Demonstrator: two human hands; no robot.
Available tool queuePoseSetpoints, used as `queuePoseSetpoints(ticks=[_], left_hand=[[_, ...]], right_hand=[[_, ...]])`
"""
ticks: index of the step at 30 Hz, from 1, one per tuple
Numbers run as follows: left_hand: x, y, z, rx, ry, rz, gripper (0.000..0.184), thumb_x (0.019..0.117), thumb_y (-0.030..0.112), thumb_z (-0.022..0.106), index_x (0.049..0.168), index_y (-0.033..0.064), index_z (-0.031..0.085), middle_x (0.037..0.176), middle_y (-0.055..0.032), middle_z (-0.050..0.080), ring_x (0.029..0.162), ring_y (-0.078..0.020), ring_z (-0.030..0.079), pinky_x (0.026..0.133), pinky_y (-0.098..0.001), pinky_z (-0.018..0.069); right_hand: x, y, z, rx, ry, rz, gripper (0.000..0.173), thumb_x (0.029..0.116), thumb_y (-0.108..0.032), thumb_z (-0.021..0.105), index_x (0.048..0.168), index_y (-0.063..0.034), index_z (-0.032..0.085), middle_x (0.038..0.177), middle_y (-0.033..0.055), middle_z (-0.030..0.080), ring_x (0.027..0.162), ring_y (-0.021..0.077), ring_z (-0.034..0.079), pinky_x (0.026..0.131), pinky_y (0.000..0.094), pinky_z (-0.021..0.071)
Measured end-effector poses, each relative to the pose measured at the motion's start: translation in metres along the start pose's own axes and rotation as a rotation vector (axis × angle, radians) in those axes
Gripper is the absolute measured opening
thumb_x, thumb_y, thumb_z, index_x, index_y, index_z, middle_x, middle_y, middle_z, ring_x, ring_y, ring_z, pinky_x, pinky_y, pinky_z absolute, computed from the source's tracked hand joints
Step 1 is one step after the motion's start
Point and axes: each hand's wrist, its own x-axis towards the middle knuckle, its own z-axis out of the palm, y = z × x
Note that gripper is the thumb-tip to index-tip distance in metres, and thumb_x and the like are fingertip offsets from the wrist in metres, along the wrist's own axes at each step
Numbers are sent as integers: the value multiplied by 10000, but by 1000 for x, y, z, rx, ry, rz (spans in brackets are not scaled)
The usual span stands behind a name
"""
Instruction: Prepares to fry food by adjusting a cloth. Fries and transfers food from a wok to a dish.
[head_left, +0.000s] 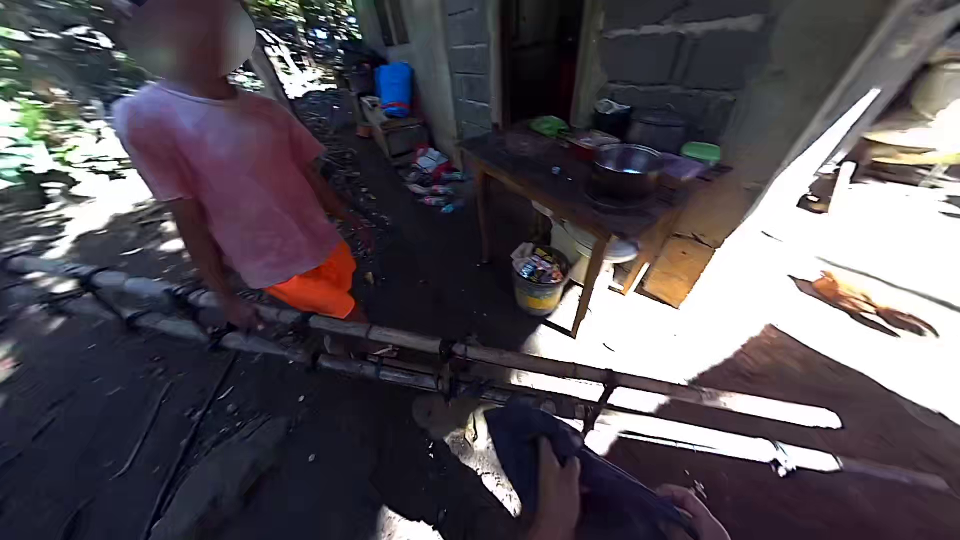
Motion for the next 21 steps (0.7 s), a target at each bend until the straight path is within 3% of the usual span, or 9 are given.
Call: queuePoseSetpoints(ticks=[3, 6, 9, 11, 13, 15, 17, 19, 21], left_hand=[[4, -10, -9, 463, -88, 140, 822, 922, 28, 660, 1532, -175, 147, 1528, -402, 338, 1422, -450, 421, 1177, -485, 378], [-9, -17, 15, 700, -251, 481, 1146, 699, 118, 869, 1518, -220, 142, 1545, -450, 258, 1458, -555, 301, 1216, -579, 269], [-18, -4, 42, 769, -670, 704, 827, 745, 38, 809, 1465, -131, 440, 1439, -326, 530, 1345, -507, 501, 1145, -669, 333], [-15, 7, 58, 760, -878, 609, 597, 845, -12, 705, 1425, -23, 561, 1351, -205, 650, 1246, -372, 631, 1080, -595, 466], [-10, 8, 77, 605, -914, 558, 458, 895, -34, 607, 1353, -33, 603, 1258, -177, 700, 1149, -289, 690, 1013, -537, 535], [-10, 14, 101, 436, -892, 525, 329, 923, -22, 543, 1239, -71, 621, 1131, -150, 719, 1034, -174, 702, 948, -408, 568], [-14, 29, 128, 327, -908, 434, 286, 931, -24, 496, 1186, -104, 599, 1078, -132, 690, 981, -101, 667, 914, -315, 555], [-19, 45, 154, 255, -963, 311, 271, 936, -19, 465, 1170, -72, 591, 1054, -68, 674, 952, -43, 652, 884, -245, 556], [-24, 56, 177, 200, -1036, 212, 255, 913, -19, 461, 1129, -19, 598, 990, -17, 689, 895, -43, 667, 826, -245, 574]], right_hand=[[-3, -21, -13, -64, -53, 79, 297, 890, 14, 667, 1171, 95, 615, 1021, 160, 711, 914, 172, 693, 858, 384, 579], [-4, -33, -23, -75, -123, 198, 210, 894, -59, 725, 1068, 52, 687, 933, 130, 711, 846, 179, 676, 821, 399, 563], [-15, -51, -38, 111, -56, 272, 144, 952, -94, 675, 1048, 14, 678, 894, 61, 685, 803, 123, 652, 788, 352, 557], [-31, -50, -48, 338, 90, 189, 175, 1006, -200, 593, 1028, -43, 667, 864, -4, 692, 787, 80, 664, 766, 312, 572], [-45, -42, -57, 517, 229, 17, 282, 1001, -365, 581, 1090, -103, 634, 903, -52, 713, 820, 52, 679, 767, 281, 583], [-57, -32, -65, 449, 287, -152, 585, 913, -544, 700, 1242, -82, 555, 1024, -46, 707, 912, 38, 671, 826, 266, 567], [-69, -20, -68, 265, 289, -176, 804, 805, -429, 826, 1365, 41, 492, 1164, 90, 692, 1033, 120, 679, 924, 340, 570], [-76, -7, -70, 125, 286, -79, 670, 785, -223, 858, 1305, 92, 578, 1140, 203, 693, 1030, 242, 677, 957, 450, 545], [-79, 1, -77, 47, 359, 32, 430, 797, -130, 824, 1142, 86, 684, 1046, 226, 697, 997, 304, 659, 947, 502, 515]])
